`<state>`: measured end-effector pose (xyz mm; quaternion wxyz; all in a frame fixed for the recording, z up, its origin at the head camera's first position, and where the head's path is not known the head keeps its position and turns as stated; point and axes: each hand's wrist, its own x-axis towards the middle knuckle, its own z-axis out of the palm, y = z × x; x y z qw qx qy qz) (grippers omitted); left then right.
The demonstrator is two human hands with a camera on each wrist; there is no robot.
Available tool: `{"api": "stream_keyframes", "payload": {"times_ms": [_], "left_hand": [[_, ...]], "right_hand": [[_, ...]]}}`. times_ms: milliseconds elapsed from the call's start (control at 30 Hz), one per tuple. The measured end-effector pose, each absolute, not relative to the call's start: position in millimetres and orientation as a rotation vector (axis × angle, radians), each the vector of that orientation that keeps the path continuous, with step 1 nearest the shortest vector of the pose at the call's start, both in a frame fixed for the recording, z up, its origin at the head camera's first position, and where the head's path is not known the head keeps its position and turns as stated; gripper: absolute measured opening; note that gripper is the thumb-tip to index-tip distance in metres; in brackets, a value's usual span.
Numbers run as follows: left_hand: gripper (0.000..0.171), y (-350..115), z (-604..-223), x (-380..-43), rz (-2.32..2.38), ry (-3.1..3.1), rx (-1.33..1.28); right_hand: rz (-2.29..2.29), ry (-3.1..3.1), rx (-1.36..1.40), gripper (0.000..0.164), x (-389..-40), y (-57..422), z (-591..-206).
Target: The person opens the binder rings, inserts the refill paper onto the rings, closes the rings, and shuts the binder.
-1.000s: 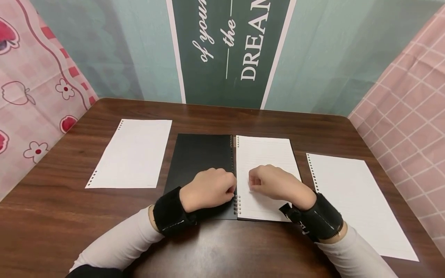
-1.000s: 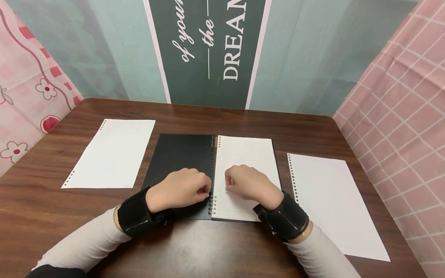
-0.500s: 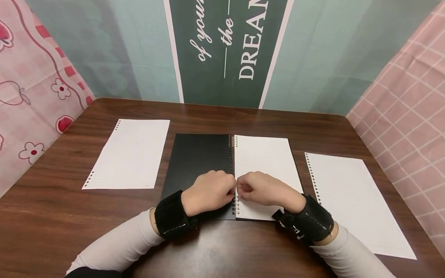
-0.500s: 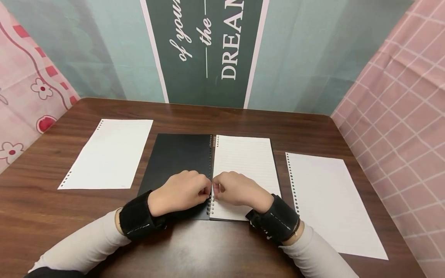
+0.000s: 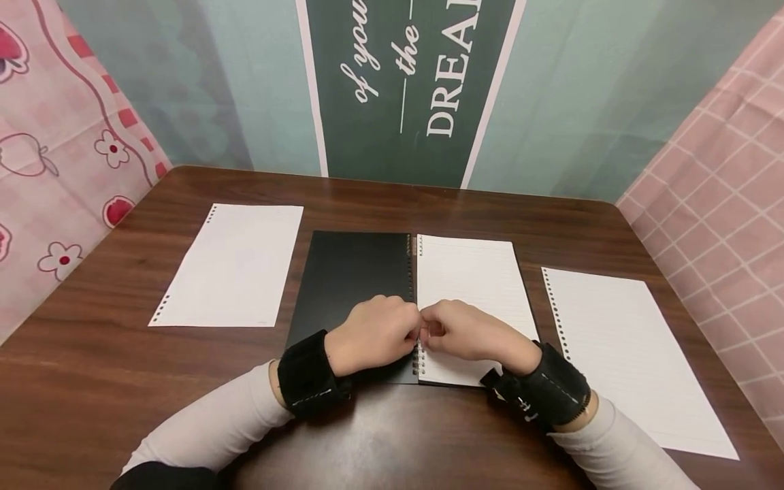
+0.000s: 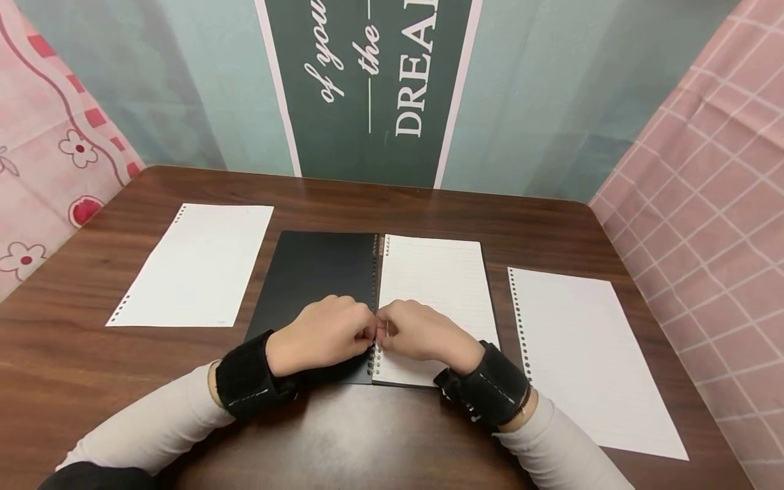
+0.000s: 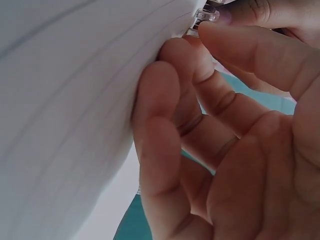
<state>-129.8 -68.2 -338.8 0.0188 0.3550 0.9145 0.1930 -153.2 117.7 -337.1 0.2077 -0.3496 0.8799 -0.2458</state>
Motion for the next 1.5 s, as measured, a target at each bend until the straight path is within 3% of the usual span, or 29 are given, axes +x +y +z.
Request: {"api": "stream_keyframes", "payload": {"times_ms": [400,800,1500], "left_hand": [[0.043,-65,-336,-132,0.588,2.837,1.081],[0.032,-73,-334,-126,0.606,2.754,0.914],[0.029,-70,-331,-118,0.581,2.635,0.951]], "right_hand": [[-0.692,2.429,-0.956,0.016,-157,120,-335],[-0.629,2.461,-0.898,0.017,-150,123,-331],[-0.791,2.387,-1.006,0.015,-123,128,-328]]}}
